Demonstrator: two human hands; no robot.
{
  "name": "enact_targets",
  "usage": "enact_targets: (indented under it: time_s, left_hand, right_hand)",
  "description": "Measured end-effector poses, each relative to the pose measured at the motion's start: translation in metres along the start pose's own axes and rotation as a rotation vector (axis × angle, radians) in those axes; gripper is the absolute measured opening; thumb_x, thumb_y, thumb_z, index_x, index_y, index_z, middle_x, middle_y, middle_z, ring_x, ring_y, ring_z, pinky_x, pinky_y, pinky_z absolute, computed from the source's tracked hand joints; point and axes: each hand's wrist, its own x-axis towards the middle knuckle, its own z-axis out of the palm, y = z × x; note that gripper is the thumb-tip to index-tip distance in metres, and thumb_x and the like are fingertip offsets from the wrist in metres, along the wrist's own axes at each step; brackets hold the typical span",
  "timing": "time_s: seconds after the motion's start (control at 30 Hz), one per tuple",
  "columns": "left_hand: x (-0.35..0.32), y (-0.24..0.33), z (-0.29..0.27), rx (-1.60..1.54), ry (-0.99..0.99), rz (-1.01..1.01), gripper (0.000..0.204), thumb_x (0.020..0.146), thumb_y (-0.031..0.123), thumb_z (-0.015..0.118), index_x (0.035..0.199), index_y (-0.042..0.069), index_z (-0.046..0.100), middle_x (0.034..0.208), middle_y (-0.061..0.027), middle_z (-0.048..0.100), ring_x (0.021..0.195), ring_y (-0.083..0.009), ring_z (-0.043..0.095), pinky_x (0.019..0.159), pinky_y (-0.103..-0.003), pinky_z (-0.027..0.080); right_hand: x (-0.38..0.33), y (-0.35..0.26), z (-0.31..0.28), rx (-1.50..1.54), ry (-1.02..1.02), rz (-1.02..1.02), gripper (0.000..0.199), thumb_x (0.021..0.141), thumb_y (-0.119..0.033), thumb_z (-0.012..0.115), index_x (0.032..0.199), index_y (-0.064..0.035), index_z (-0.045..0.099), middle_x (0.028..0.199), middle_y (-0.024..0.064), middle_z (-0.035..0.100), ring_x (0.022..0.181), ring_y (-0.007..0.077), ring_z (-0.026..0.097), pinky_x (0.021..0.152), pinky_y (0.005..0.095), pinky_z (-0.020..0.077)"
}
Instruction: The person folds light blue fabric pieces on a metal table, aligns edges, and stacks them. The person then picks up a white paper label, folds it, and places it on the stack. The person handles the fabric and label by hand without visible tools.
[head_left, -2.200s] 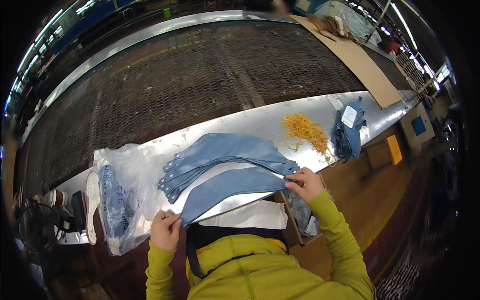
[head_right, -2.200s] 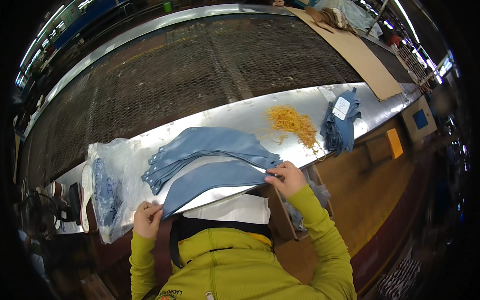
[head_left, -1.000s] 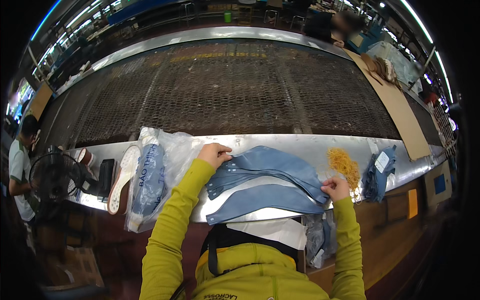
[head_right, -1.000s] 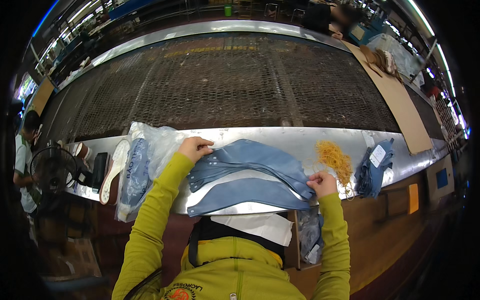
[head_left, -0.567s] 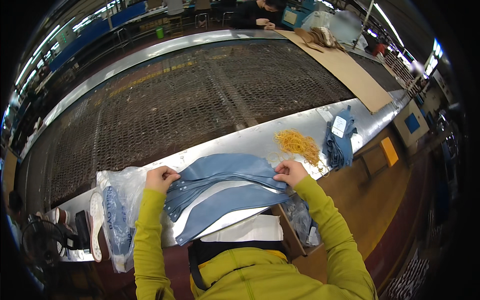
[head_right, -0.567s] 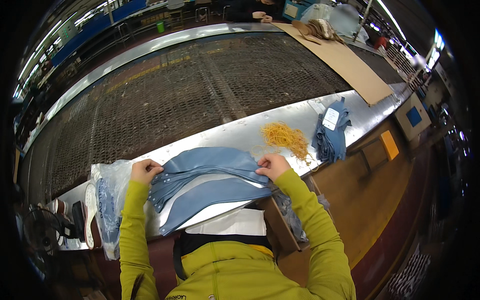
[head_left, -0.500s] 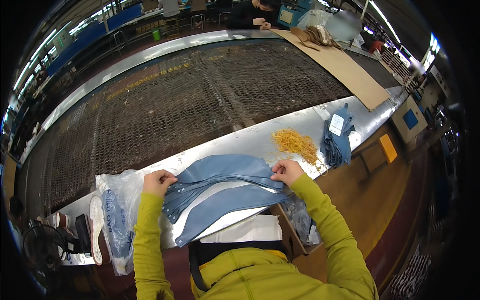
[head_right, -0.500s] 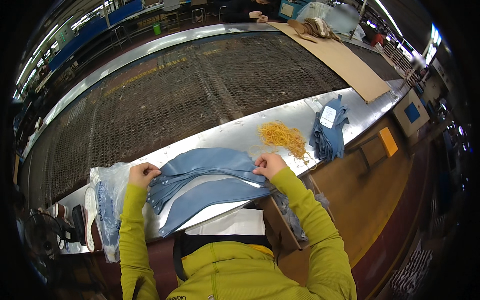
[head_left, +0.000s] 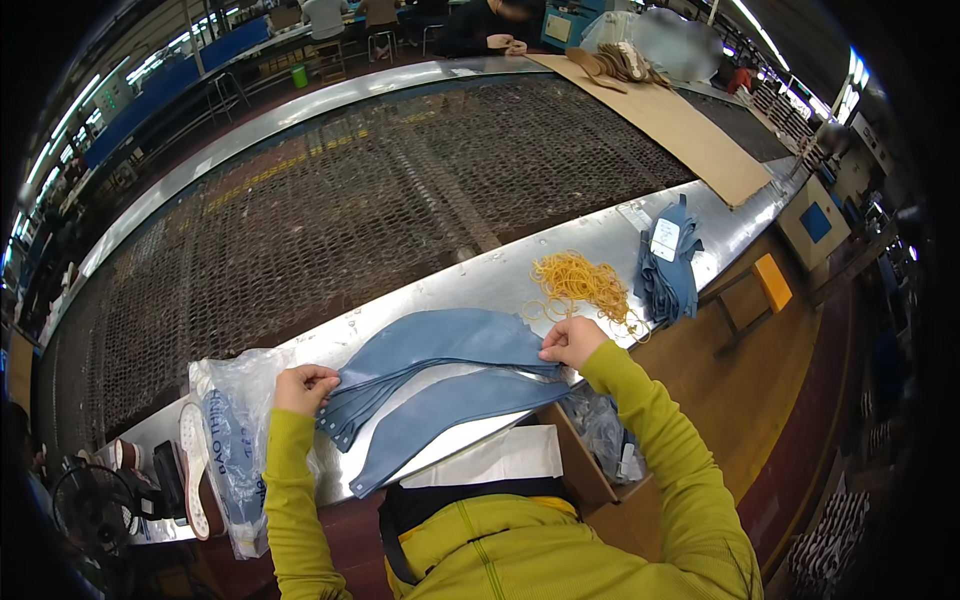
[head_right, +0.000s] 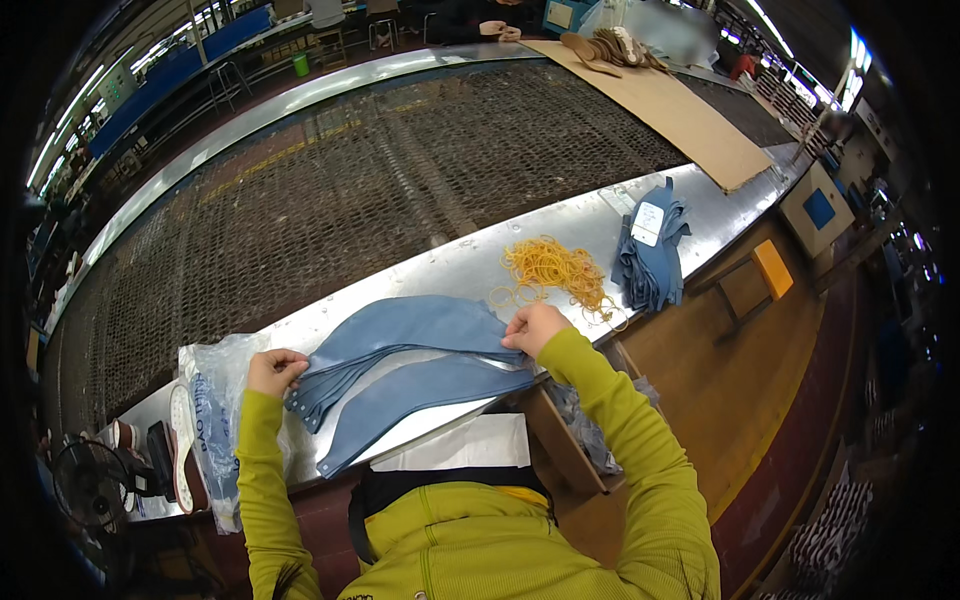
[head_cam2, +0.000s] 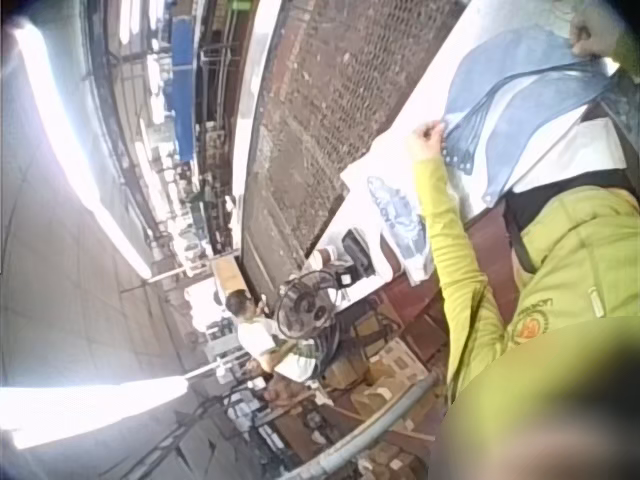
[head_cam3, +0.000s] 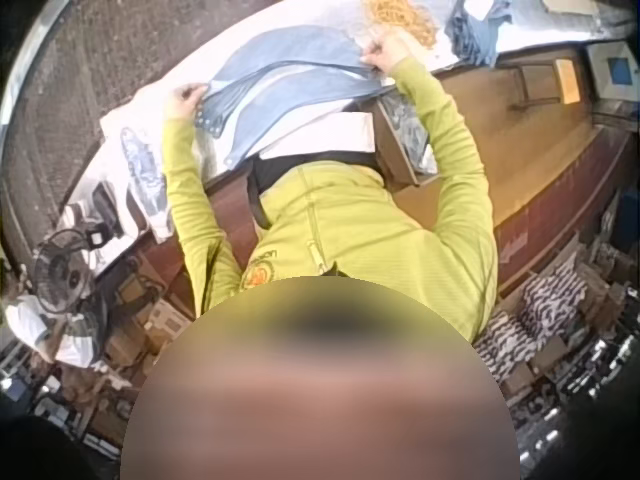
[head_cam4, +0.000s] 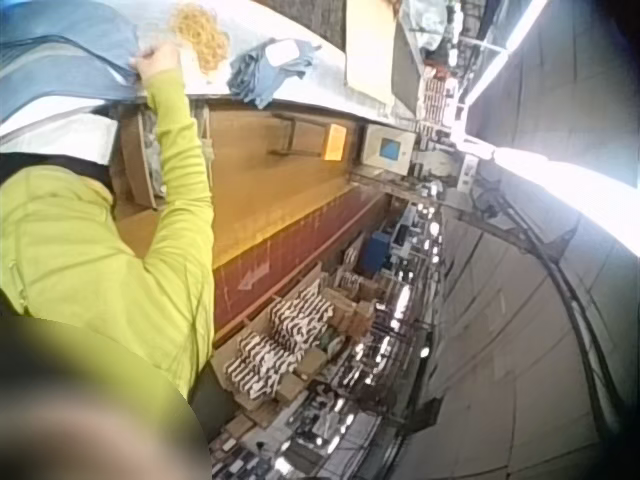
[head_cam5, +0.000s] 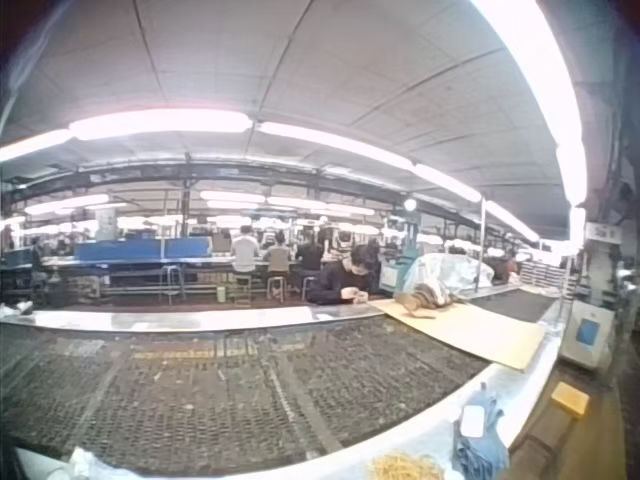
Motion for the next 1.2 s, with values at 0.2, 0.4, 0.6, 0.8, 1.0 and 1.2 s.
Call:
enact_targets:
  time_s: [0.2,0.4,0.6,0.8,1.0,1.2]
  left_hand:
    - [-0.013,-0.007,0.000,-0.024,0.011,0.073,0.011,0.077,0.002,0.070,0.088,-0.001,0.070,0.069,-0.0029,0.064,0.058,-0.0075,0.055,0.054,-0.021,0.046]
    - [-0.019,-0.018,0.010,0.203,0.133,0.271,0.024,0.068,0.000,0.076,0.091,0.001,0.069,0.076,-0.0079,0.064,0.061,-0.0113,0.056,0.059,-0.023,0.047]
    - [-0.024,-0.020,0.021,0.083,0.250,0.279,0.034,0.062,-0.006,0.078,0.093,0.001,0.065,0.088,-0.0047,0.058,0.064,-0.0087,0.056,0.059,-0.021,0.046]
    - [-0.023,-0.018,0.025,0.196,0.200,0.315,0.027,0.063,0.001,0.080,0.086,0.001,0.067,0.083,-0.0056,0.056,0.063,-0.0116,0.054,0.059,-0.024,0.046]
    - [-0.028,-0.006,0.025,0.319,0.242,0.311,0.020,0.067,0.009,0.079,0.082,0.001,0.069,0.081,-0.0085,0.061,0.065,-0.0151,0.057,0.062,-0.027,0.048]
    - [-0.062,0.022,0.003,-0.187,0.061,0.055,0.013,0.075,0.007,0.073,0.082,-0.003,0.068,0.071,-0.0055,0.065,0.063,-0.0089,0.057,0.060,-0.023,0.046]
  right_hand:
    - [-0.014,-0.002,0.004,-0.116,0.011,0.104,0.020,0.072,-0.020,0.078,0.080,-0.0043,0.068,0.074,0.0087,0.067,0.068,0.0196,0.064,0.065,0.0313,0.0501]
    - [-0.015,0.008,0.014,0.003,0.070,0.045,0.019,0.072,-0.013,0.077,0.084,-0.0014,0.068,0.070,0.0075,0.065,0.064,0.0155,0.062,0.061,0.0280,0.0489]
    - [-0.015,0.023,0.009,0.040,0.075,-0.013,0.018,0.072,-0.007,0.075,0.086,0.0012,0.068,0.067,0.0047,0.063,0.062,0.0101,0.057,0.059,0.0245,0.0470]
    - [-0.014,0.036,0.008,0.147,0.079,-0.023,0.017,0.073,-0.006,0.075,0.086,0.0020,0.068,0.068,0.0022,0.062,0.061,0.0077,0.053,0.058,0.0230,0.0457]
    - [-0.016,0.028,0.006,0.117,0.121,-0.042,0.016,0.074,-0.006,0.074,0.087,0.0025,0.068,0.070,0.0030,0.064,0.062,0.0080,0.054,0.059,0.0229,0.0457]
    - [-0.022,0.009,-0.006,0.371,0.023,-0.033,0.015,0.077,-0.006,0.072,0.089,0.0038,0.068,0.078,0.0068,0.068,0.068,0.0103,0.060,0.066,0.0236,0.0485]
